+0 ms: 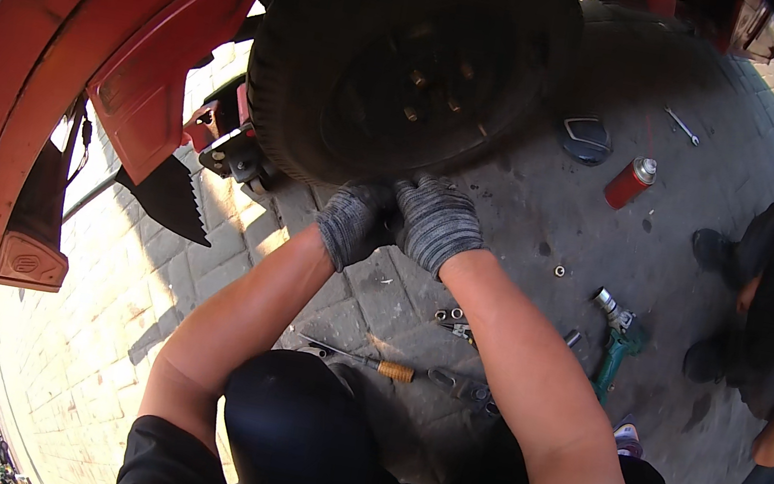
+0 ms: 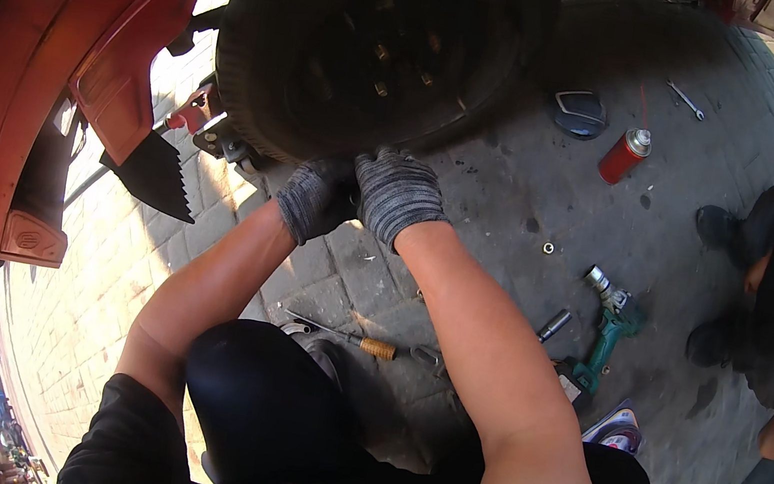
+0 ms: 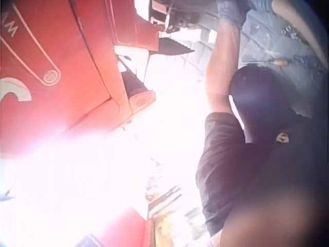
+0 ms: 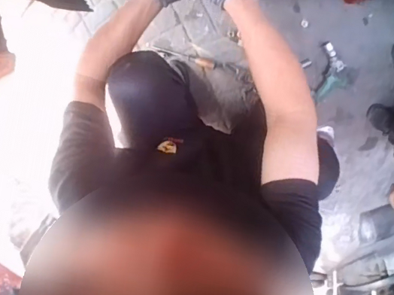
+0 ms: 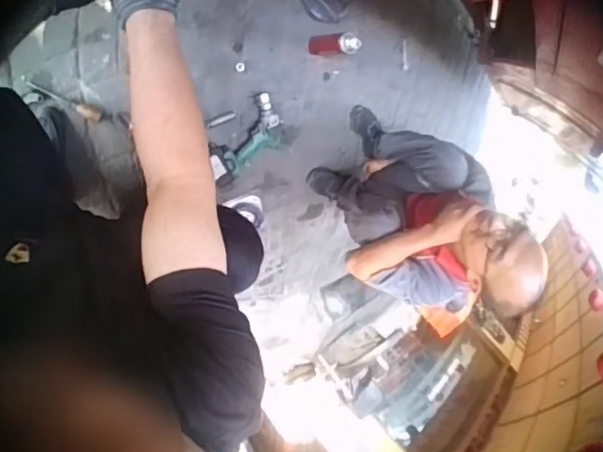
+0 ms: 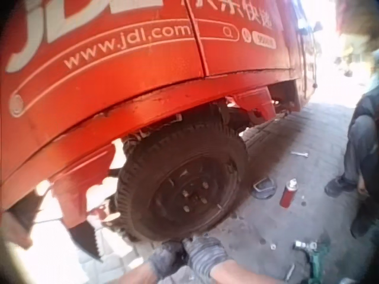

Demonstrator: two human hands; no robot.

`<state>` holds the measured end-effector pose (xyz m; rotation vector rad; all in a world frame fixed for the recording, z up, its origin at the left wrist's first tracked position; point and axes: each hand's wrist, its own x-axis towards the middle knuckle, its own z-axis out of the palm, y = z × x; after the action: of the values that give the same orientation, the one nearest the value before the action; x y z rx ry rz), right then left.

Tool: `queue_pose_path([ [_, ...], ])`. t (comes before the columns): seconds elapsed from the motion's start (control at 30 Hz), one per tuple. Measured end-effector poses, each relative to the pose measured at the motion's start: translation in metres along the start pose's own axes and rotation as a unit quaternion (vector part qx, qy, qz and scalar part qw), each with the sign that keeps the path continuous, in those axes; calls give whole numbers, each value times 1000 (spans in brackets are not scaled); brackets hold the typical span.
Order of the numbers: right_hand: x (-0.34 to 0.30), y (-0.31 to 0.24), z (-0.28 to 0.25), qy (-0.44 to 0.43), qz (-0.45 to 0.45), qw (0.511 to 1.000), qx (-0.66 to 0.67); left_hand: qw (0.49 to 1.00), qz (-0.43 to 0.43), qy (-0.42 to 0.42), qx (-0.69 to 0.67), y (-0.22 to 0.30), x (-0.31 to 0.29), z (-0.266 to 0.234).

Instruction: The person removes the wheel from a red vehicle, cleans the hub area, and reinstalls the wheel using an impact wrench and hand tools. The person secures the wheel with lug nuts and washers.

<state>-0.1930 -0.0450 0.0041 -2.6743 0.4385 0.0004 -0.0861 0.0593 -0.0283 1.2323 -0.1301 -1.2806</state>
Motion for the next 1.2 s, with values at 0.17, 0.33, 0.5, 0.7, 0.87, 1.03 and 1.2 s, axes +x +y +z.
queue_pose_path([
  [0.17,6,-3,-18,17,28,998,62,938,109,3,330,35,-11,15],
  [0.33,5,6,-16,98,19,987,129,985,-29,131,112,48,-17,39],
  [0.5,3,25,-8,36,1,975,219,979,-53,123,157,40,-26,52],
  [0.7,-6,20,5,27,-16,976,215,965,-68,163,194,30,-32,55],
  [0.87,-12,14,-4,73,-55,973,214,955,-83,170,229,30,-31,61],
  [1.03,-8,25,-16,39,-25,974,220,952,-72,209,210,27,-24,75],
  [1.2,12,39,-9,160,62,929,328,958,13,227,174,31,-46,102],
])
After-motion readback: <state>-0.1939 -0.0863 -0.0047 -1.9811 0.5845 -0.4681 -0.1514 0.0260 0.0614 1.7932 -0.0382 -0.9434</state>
